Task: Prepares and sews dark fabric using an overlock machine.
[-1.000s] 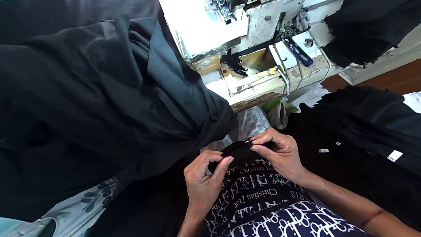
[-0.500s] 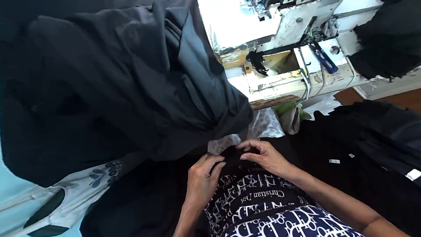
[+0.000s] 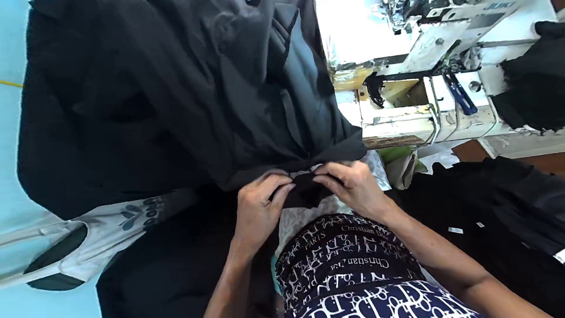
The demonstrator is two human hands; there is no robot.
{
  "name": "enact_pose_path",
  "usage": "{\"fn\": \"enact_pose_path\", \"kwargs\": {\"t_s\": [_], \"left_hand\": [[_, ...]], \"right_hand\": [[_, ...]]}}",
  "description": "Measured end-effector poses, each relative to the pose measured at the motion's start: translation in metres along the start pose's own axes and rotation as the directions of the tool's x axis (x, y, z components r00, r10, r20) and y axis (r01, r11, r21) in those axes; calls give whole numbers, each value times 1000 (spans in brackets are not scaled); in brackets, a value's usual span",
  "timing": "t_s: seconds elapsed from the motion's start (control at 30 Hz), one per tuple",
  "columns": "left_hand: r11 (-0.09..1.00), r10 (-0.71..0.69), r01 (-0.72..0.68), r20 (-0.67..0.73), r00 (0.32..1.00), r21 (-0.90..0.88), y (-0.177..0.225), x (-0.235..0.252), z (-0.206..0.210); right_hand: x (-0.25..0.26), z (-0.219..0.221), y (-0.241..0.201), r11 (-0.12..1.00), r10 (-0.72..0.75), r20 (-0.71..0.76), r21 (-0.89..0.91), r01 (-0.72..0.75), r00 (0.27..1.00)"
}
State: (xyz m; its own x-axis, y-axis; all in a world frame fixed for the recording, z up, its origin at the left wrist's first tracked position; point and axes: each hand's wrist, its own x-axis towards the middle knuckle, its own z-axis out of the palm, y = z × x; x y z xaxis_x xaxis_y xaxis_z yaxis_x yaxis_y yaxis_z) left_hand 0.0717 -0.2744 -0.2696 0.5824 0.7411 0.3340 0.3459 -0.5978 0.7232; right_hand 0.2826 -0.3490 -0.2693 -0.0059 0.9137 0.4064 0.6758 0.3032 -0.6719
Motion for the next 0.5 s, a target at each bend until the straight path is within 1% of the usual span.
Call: {"fn": "enact_pose_path", "kwargs": {"t_s": [0.1,0.17,0.23,0.4,0.5], "left_hand": [[988,144,-145,25,989,54,-4,28,-9],[981,176,-178,44,983,70,-9,43,-7],[979,180,-186,70,981,86,-13,53,-4],[976,184,-199,162,970,84,-6,70,-12],[982,156,-176,227,961,68,-8,86,-18]], "right_hand": [[21,-9,3,983,-84,-20,-165,80,996],[31,-9,7,956,-107,2,-275,103,994],[39,-9,11,942,-94,47,-318,104,994],[56,-24,10,977,-40,116,-205,63,992],[71,-30,14,991,-11,173,-128,33,985]]}}
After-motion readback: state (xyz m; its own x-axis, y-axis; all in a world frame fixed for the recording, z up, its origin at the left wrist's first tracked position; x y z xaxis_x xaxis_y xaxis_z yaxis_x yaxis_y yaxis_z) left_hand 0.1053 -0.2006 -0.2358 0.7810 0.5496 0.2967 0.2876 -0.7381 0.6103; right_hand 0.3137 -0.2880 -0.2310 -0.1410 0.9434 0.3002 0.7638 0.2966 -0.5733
